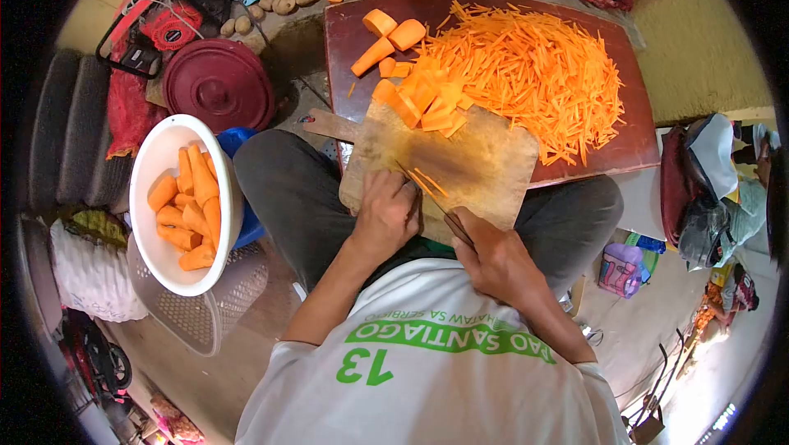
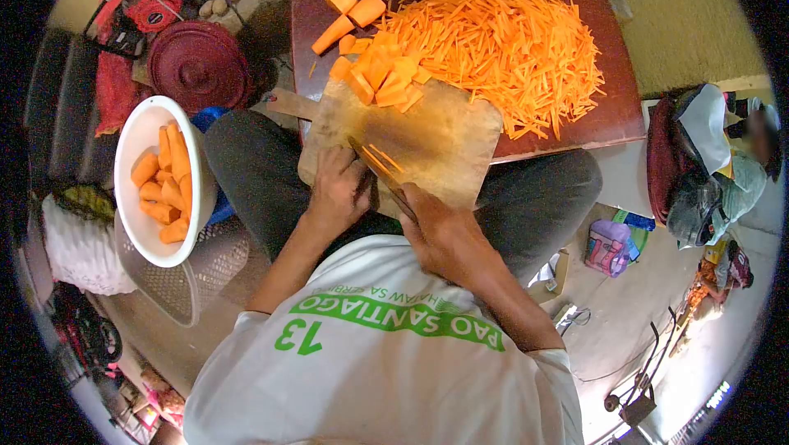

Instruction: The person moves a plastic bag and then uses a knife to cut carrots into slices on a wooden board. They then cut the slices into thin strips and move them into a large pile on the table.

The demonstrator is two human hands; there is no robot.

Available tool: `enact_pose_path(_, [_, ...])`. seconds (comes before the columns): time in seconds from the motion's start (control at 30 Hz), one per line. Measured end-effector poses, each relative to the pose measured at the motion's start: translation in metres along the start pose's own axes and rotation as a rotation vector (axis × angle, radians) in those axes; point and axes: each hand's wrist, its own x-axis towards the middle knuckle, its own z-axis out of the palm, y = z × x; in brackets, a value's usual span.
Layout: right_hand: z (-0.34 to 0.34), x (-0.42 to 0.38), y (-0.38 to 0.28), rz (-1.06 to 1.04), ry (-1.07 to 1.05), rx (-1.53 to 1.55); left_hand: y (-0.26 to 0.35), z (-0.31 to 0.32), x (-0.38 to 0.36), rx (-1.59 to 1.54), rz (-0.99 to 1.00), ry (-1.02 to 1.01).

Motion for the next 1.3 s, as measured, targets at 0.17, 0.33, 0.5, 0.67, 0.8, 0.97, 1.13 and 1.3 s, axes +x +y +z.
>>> enact_pose_path(0.17, [-0.006,0.008,-0.005,0.043,-0.044,0.016,-0.001,-0.001,0.003,-0.013,0.021,0.01])
enact_pose_path(0.33, [-0.003,0.0,-0.002,0.057,-0.045,0.041,-0.001,0.001,-0.001,-0.019,-0.002,-0.001])
enact_pose_path(0.5, [-0.007,0.004,-0.01,0.031,-0.016,0.039,0.0,-0.004,0.004,0.003,0.031,0.0])
enact_pose_path(0.67, [0.0,0.0,-0.003,0.053,-0.021,0.057,-0.001,0.0,0.001,0.015,0.026,0.014])
enact_pose_path(0.8, [-0.003,0.003,-0.007,0.03,-0.031,0.041,-0.002,0.0,0.001,0.013,0.036,0.023])
enact_pose_path(0.97, [0.001,0.0,-0.005,0.038,-0.012,0.033,-0.001,0.0,-0.001,0.025,0.014,0.001])
enact_pose_path(1.13, [0.0,0.007,-0.003,-0.027,0.019,-0.067,-0.001,-0.002,0.002,0.026,0.052,0.045])
enact_pose_path(1.3, [-0.024,-0.007,0.005,-0.082,0.036,-0.149,-0.006,-0.013,0.005,-0.068,-0.097,0.25])
